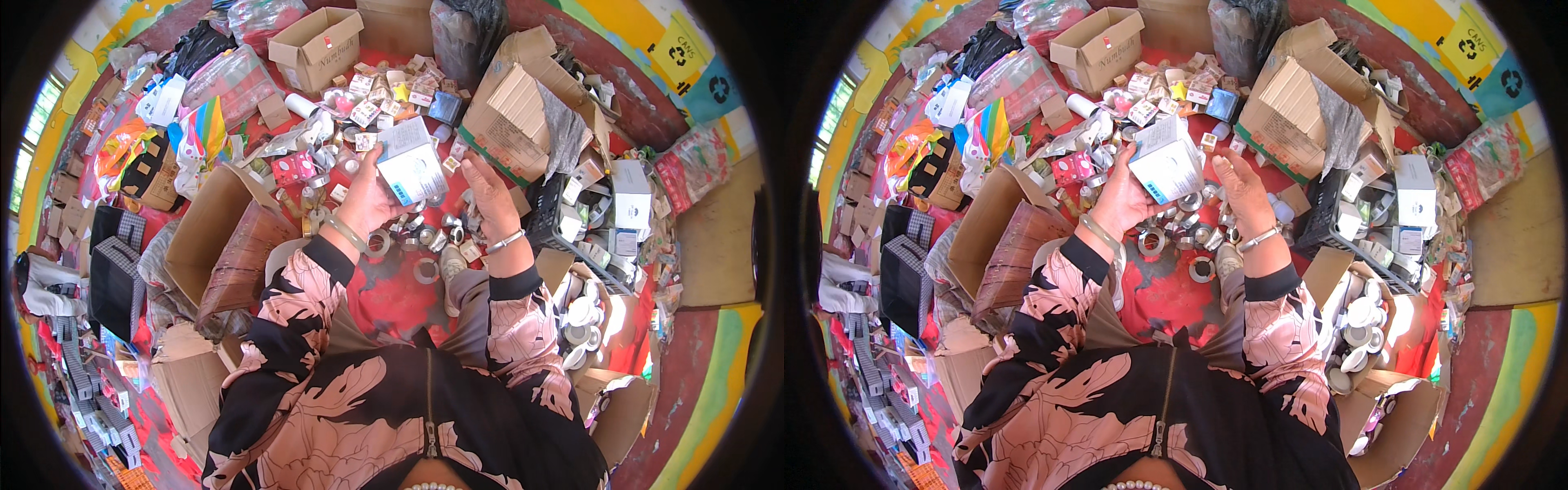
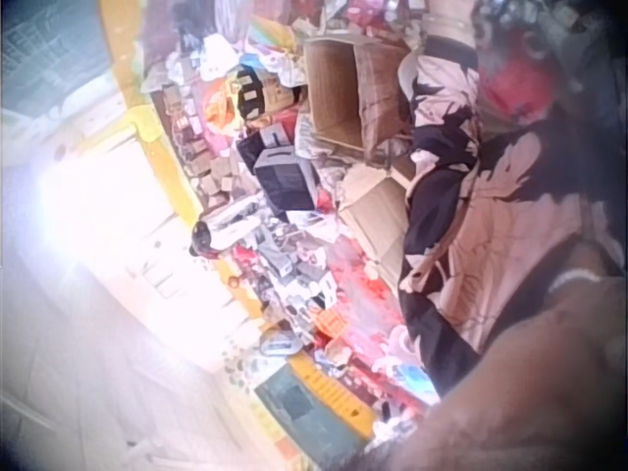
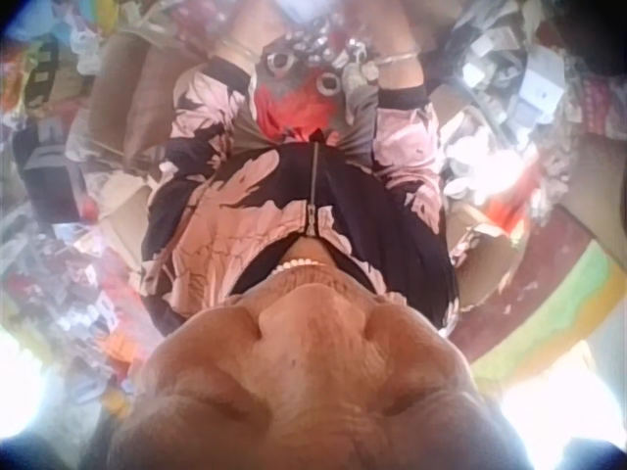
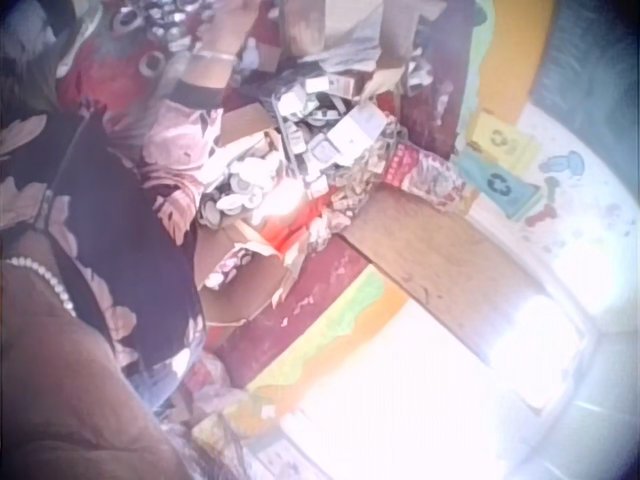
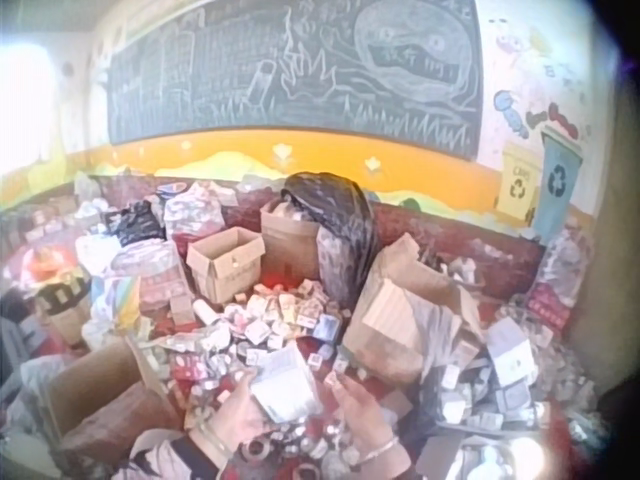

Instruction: The person sits on the floor and sorts through various items, including small boxes, plastic-wrapped goods, and white circular objects. They pick up items, open boxes, unwrap packages, and place items into a cardboard box.

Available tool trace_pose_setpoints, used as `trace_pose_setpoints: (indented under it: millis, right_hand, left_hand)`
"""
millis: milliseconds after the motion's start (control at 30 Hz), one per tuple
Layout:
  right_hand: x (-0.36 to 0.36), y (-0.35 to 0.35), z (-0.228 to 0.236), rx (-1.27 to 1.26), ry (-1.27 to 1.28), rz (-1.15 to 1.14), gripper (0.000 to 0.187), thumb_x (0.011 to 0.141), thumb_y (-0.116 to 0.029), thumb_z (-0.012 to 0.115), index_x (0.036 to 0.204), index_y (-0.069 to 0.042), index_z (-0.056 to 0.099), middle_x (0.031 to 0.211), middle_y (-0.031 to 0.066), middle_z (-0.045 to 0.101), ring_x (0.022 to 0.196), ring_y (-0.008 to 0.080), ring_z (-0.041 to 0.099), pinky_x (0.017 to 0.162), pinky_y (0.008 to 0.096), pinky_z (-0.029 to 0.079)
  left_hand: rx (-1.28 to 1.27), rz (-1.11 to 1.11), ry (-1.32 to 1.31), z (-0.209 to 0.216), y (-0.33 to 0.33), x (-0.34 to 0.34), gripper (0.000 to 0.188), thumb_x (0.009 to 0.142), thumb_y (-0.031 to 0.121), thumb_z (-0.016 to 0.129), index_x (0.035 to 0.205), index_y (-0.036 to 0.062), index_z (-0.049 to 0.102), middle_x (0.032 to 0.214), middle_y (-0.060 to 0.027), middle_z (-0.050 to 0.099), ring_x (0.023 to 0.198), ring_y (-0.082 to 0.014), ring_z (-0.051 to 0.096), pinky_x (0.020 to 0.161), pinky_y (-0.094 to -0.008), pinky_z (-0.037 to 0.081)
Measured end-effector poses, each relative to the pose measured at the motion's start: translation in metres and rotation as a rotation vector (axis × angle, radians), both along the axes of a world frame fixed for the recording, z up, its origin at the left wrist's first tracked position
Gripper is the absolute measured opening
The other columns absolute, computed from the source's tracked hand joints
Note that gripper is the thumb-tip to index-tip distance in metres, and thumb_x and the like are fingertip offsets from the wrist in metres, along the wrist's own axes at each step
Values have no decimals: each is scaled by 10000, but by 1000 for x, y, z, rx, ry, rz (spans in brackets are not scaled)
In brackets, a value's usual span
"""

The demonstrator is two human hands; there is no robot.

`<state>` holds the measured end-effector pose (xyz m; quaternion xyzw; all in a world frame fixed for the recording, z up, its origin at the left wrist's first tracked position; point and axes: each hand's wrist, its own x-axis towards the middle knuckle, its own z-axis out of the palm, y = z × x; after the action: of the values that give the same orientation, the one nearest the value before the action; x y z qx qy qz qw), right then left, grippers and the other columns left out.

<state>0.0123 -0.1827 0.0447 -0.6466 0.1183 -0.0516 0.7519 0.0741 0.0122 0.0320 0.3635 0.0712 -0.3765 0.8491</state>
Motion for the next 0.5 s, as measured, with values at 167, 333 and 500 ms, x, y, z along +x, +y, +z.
trace_pose_setpoints:
  millis: [167, 333, 500]
  right_hand:
    - [-2, -9, 0, 65, 107, -12, 450, 858, -324, 609, 1191, -33, 530, 980, 69, 639, 504, 90, 549, 376, 200, 337]
    - [-1, -9, -2, 92, 134, 12, 393, 871, -288, 598, 1167, -33, 548, 893, 40, 640, 483, 82, 526, 367, 196, 326]
    - [-4, -7, 1, 94, 135, 31, 358, 872, -271, 600, 1142, -39, 566, 856, 28, 630, 481, 85, 523, 367, 200, 333]
  left_hand:
    - [-21, 8, 63, 0, 0, -1, 667, 802, 639, 435, 1226, 126, 477, 1156, -112, 551, 1041, -271, 526, 821, -444, 434]
    - [-22, 20, 79, -5, 2, 1, 688, 790, 658, 442, 1215, 119, 483, 1129, -113, 560, 1023, -265, 531, 813, -436, 441]
    - [-31, 11, 78, -9, 2, 2, 693, 786, 664, 443, 1207, 116, 488, 1120, -110, 564, 1008, -258, 539, 810, -419, 451]
